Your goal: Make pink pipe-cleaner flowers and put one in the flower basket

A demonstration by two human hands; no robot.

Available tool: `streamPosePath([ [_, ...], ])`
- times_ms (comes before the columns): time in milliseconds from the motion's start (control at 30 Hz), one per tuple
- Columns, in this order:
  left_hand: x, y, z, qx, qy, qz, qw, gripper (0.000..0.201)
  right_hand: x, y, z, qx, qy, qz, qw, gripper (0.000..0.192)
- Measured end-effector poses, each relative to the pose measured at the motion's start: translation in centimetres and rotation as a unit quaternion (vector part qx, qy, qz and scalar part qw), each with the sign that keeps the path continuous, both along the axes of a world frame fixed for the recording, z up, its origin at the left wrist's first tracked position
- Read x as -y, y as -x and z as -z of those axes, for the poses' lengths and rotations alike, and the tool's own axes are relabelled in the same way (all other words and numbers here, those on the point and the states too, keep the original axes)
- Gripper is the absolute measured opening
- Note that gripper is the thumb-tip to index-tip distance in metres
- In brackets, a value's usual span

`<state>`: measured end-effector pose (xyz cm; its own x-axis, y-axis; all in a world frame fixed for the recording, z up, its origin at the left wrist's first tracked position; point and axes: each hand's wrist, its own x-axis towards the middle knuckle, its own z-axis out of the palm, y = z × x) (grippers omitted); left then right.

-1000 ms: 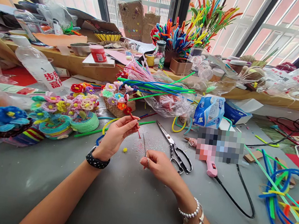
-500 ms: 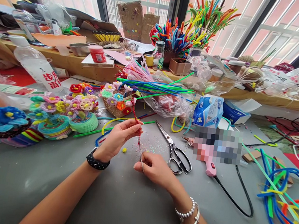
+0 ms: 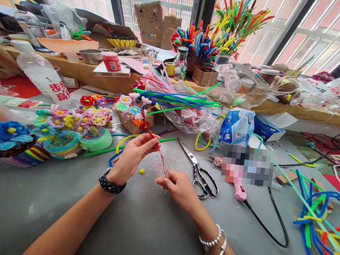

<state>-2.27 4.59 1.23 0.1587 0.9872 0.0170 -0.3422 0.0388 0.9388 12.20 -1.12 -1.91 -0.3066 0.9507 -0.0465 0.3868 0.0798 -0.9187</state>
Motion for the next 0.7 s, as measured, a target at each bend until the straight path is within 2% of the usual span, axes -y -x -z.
streamPosePath([
  [133,-0.04,0.32,-0.14,-0.012,-0.001,0.024,1.000,0.015,-0.08,-0.37,-0.05,0.013,-0.002,-0.021,1.000,0.058],
  [367,0.04,0.34,-0.20,-0.062,0.002,0.065,0.996,0.015,0.23,-0.48,-0.49,0.043,-0.022,-0.105,0.993,0.068],
  [700,0.28,0.06,-0.23,-0.080,-0.009,0.099,0.992,0.013,0.33,-0.35,-0.61,0.032,-0.027,-0.092,0.995,0.065],
])
